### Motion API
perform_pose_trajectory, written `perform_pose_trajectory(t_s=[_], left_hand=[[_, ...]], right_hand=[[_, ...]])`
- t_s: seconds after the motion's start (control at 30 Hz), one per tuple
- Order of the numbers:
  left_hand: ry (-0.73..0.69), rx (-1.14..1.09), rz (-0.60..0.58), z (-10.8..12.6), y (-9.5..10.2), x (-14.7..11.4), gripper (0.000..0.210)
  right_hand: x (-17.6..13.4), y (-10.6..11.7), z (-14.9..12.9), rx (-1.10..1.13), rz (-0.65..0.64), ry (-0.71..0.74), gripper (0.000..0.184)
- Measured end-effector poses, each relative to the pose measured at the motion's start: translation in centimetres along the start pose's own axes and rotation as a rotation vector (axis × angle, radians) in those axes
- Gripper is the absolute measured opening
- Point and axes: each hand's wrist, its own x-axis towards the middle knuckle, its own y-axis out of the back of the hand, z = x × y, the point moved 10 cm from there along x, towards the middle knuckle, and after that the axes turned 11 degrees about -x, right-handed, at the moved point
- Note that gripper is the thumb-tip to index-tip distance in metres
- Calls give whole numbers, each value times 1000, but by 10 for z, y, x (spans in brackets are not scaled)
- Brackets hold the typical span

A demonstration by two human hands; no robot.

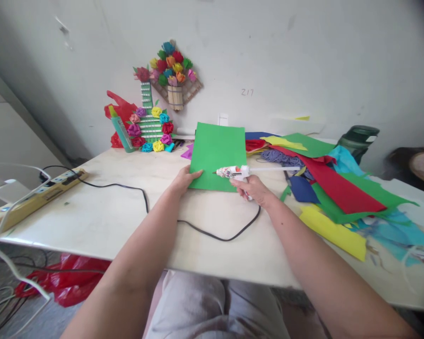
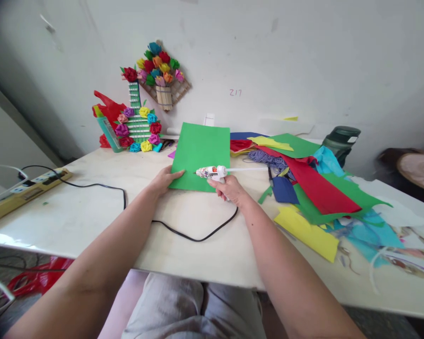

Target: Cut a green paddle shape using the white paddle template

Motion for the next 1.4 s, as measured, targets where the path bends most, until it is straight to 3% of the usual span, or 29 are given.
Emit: perform_pose_trajectory(t_s=[0.2, 0.53, 0.73, 0.97, 1.17, 1.4], left_hand=[[-121, -17, 86, 2, 13, 8, 53], [-103, -29, 84, 2, 12, 6, 50], [-113, 10, 88, 2, 12, 6, 51], [-117, 8, 74, 3, 10, 5, 53], [-112, 18, 73, 2, 10, 5, 53], [-106, 45, 76, 3, 10, 5, 53]], right_hand=[[-1, 7, -9, -62, 103, 37, 36], [5, -3, 2, -198, 114, -24, 30], [0, -2, -6, -216, 130, -40, 27], [-1, 1, -4, -226, 154, -66, 34], [0, 12, 1, -120, 242, -41, 38], [-2, 25, 2, -33, 347, -52, 29]])
